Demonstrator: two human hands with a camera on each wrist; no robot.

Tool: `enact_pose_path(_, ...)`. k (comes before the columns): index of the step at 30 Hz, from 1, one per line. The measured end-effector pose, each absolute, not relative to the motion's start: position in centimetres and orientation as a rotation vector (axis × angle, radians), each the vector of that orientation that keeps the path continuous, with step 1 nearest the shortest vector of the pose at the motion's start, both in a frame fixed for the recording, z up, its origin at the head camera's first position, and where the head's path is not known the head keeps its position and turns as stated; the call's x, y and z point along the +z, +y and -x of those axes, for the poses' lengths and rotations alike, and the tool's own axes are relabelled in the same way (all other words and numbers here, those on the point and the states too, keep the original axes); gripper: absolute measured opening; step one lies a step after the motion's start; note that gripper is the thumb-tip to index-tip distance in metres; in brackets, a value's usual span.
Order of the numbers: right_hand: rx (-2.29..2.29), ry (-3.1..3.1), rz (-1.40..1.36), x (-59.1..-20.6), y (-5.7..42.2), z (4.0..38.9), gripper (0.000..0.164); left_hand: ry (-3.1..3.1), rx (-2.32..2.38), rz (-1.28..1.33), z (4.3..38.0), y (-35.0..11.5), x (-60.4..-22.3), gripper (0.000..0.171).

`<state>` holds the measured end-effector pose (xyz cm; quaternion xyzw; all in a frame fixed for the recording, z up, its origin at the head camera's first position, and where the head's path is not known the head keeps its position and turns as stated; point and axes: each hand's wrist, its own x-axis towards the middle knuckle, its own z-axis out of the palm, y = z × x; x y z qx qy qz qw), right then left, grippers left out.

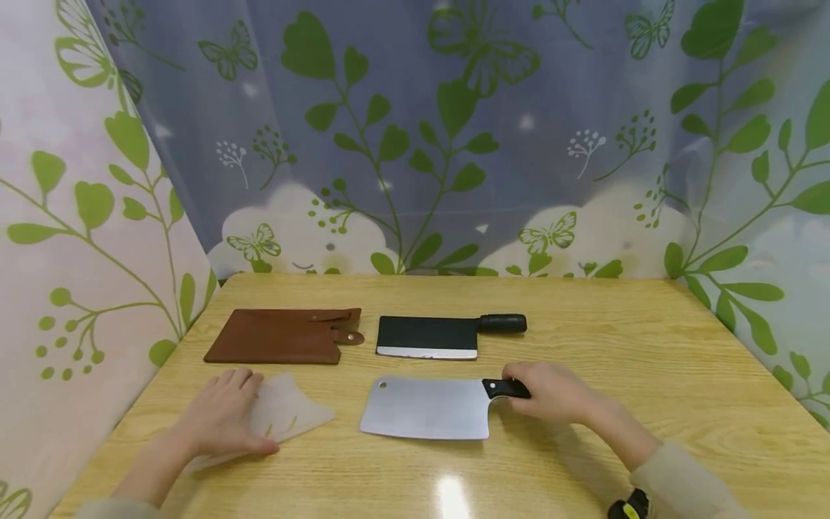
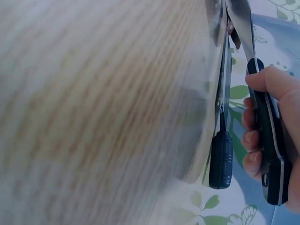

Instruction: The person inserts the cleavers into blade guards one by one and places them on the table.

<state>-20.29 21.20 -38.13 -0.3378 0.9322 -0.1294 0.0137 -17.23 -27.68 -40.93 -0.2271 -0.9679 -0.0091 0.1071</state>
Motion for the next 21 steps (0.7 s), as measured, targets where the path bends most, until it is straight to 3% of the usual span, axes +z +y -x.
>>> enact_pose_path(21,-0.513,3.145,0.910,-36.8,23.5,19.6,0.025,-2.563,-0.012,0.958,18.9,-21.7,-38.4,0.103)
